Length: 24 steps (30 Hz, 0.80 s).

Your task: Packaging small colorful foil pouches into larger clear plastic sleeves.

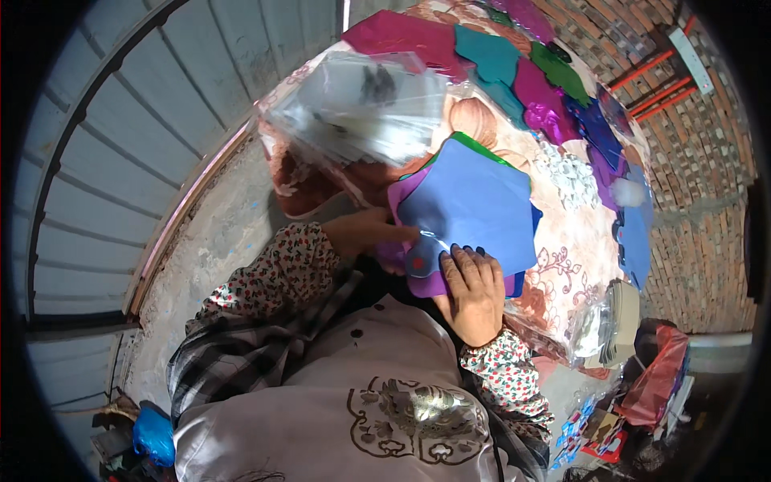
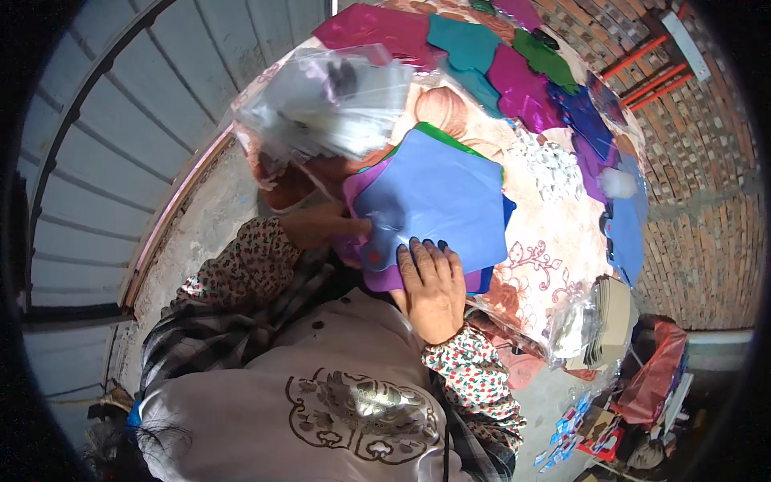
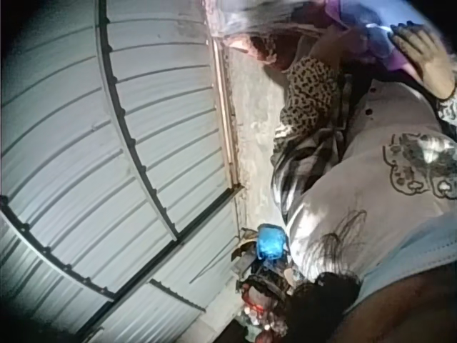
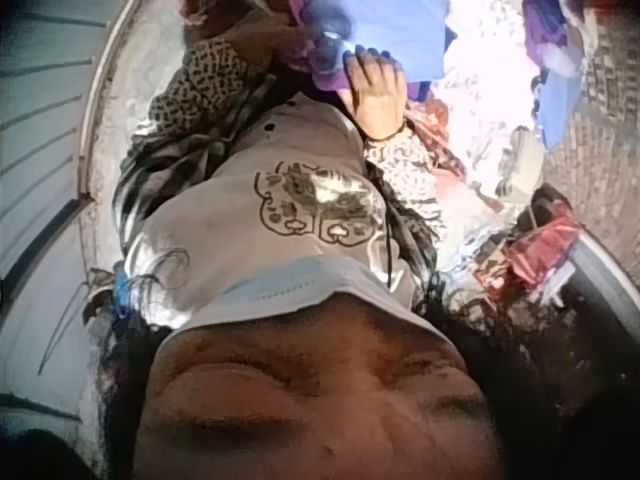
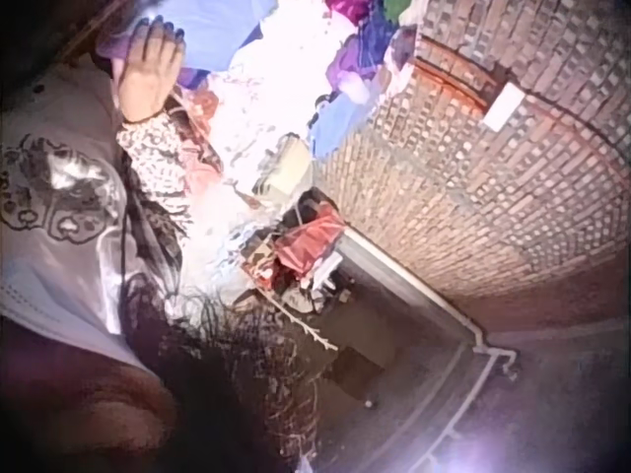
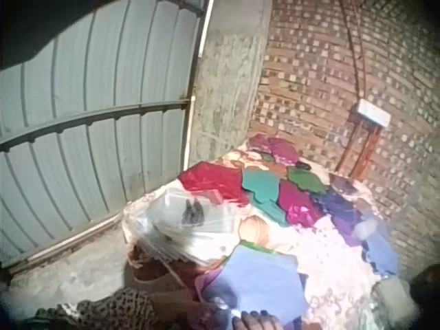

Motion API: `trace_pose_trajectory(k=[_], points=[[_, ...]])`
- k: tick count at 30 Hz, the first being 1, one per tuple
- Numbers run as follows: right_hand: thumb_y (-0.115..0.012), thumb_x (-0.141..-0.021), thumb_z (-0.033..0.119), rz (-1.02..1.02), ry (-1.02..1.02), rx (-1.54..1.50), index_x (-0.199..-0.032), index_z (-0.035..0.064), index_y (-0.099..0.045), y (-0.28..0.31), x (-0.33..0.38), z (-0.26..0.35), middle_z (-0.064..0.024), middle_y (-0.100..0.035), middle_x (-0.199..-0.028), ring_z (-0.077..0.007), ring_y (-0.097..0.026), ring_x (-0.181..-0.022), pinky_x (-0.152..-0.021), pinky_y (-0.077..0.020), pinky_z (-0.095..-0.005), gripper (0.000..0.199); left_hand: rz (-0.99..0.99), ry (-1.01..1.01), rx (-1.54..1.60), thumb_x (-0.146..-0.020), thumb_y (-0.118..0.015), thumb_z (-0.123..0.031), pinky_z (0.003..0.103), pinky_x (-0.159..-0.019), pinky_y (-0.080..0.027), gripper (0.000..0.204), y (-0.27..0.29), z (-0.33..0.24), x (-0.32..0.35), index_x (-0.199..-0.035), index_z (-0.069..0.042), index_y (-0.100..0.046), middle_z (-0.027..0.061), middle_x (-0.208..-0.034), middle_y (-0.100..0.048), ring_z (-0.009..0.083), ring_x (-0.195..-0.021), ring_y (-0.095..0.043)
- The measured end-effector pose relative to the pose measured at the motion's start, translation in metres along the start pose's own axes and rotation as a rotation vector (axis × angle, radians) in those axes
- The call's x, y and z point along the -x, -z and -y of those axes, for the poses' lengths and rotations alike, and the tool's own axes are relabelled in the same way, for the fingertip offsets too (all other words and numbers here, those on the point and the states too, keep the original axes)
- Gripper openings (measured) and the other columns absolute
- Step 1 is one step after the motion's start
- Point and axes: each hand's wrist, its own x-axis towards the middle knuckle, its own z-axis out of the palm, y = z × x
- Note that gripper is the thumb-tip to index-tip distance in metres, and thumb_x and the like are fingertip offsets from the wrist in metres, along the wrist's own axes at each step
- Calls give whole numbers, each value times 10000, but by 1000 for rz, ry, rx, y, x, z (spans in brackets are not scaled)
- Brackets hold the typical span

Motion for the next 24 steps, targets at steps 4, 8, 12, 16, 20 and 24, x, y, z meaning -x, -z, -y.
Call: trace_pose_trajectory(k=[4, 8, 12, 16, 20, 24], points=[[-672, -747, 293, -2, -17, -151, -1078, -2, -595, 32, 9, 1, -142, -579, -1096, -305, -526, -1054, -938, -368, -454, 450, -100, 45, -260, -855, -597, -134, 264, -546, -541, 285, -48, -20, 4, -1098, 6, -544, 93, -952, -616, 158, -745, -621], [-657, -773, 302, -137, -59, -154, -1062, -4, -601, 72, 46, -13, -160, -581, -1082, -304, -532, -1053, -938, -365, -458, 425, 15, -158, -332, -858, -572, -86, 233, -476, -519, 273, -79, -29, -1, -1110, 11, -533, 86, -945, -615, 141, -723, -613], [-652, -775, 217, -333, -270, -63, -1034, -23, -605, 88, 73, -35, -154, -596, -1046, -306, -552, -997, -914, -386, -424, 356, 233, -43, -524, -839, -611, -145, 265, -519, -511, 275, -90, -56, -30, -1060, 14, -572, 91, -882, -620, 136, -700, -603], [-630, -772, 109, -370, -400, -46, -1028, -27, -599, 78, 86, -51, -153, -614, -995, -323, -582, -915, -877, -411, -387, 291, 219, -55, -1051, -839, -626, -198, 276, -617, -480, 247, -49, -68, -66, -949, 23, -605, 84, -820, -620, 147, -747, -600], [-606, -803, 78, -297, -496, -120, -1036, -28, -594, 68, 93, -71, -154, -626, -953, -308, -598, -840, -818, -441, -345, 257, -144, -282, -1412, -812, -653, -216, 282, -642, -462, 227, -30, -83, -61, -876, -2, -613, 82, -738, -612, 159, -686, -589], [-575, -842, 74, -280, -645, -246, -1040, -23, -594, 75, 85, -113, -168, -632, -899, -282, -609, -783, -739, -465, -324, 221, -657, -714, -1412, -782, -677, -224, 333, -570, -467, 204, -66, -78, -17, -751, -31, -617, 121, -671, -610, 271, -620, -605]])
